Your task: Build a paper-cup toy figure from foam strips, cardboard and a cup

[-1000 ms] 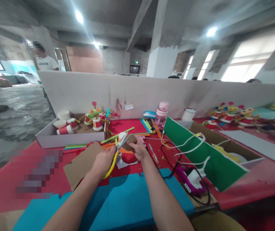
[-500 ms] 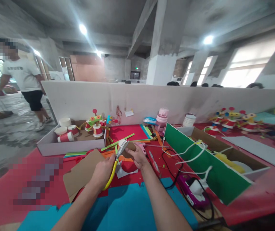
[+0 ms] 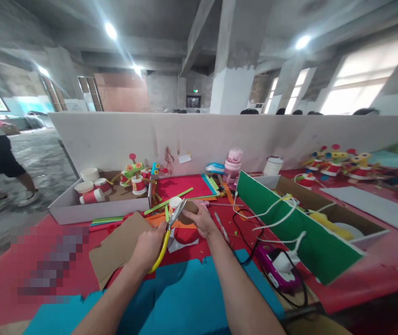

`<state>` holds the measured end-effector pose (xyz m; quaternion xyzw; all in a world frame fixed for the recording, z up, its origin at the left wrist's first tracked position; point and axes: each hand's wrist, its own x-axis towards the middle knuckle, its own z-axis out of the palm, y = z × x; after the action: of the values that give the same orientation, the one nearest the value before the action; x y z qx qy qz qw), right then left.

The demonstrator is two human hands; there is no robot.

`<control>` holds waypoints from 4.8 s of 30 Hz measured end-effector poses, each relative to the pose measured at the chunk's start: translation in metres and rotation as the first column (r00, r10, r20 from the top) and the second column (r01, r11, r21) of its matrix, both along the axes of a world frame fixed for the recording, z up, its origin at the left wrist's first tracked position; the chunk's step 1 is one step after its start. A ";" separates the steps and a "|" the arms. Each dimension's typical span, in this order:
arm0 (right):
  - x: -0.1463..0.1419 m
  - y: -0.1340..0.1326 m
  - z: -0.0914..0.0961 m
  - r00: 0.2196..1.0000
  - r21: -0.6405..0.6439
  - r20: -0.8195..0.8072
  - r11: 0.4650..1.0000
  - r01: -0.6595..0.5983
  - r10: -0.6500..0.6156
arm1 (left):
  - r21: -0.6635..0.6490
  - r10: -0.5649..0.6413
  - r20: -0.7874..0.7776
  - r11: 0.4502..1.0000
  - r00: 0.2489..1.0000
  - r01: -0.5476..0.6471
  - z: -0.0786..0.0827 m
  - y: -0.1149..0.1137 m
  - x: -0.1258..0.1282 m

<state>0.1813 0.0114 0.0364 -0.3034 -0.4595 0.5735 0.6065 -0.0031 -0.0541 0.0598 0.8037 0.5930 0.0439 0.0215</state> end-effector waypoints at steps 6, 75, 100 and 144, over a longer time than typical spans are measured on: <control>0.001 0.000 -0.002 0.999 -0.028 -0.051 1.000 0.009 -0.010 | 0.016 -0.006 0.021 1.000 1.000 0.006 -0.004 0.001 0.000; 0.019 -0.001 -0.005 0.953 0.020 0.295 0.997 -0.073 0.064 | -0.026 -0.024 -0.159 0.999 0.987 0.020 0.004 0.001 -0.002; 0.025 0.002 -0.005 0.950 0.120 0.311 0.993 -0.005 -0.033 | -0.030 -0.039 -0.146 0.999 0.988 0.035 0.001 0.002 -0.007; 0.032 0.002 -0.003 0.908 0.166 0.415 0.986 -0.008 -0.062 | -0.032 -0.061 -0.189 0.998 0.980 0.056 0.005 0.000 -0.008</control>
<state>0.2128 0.0137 0.0336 -0.3749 -0.6199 0.4469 0.5248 -0.0114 -0.0542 0.0649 0.8209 0.5691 -0.0413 -0.0231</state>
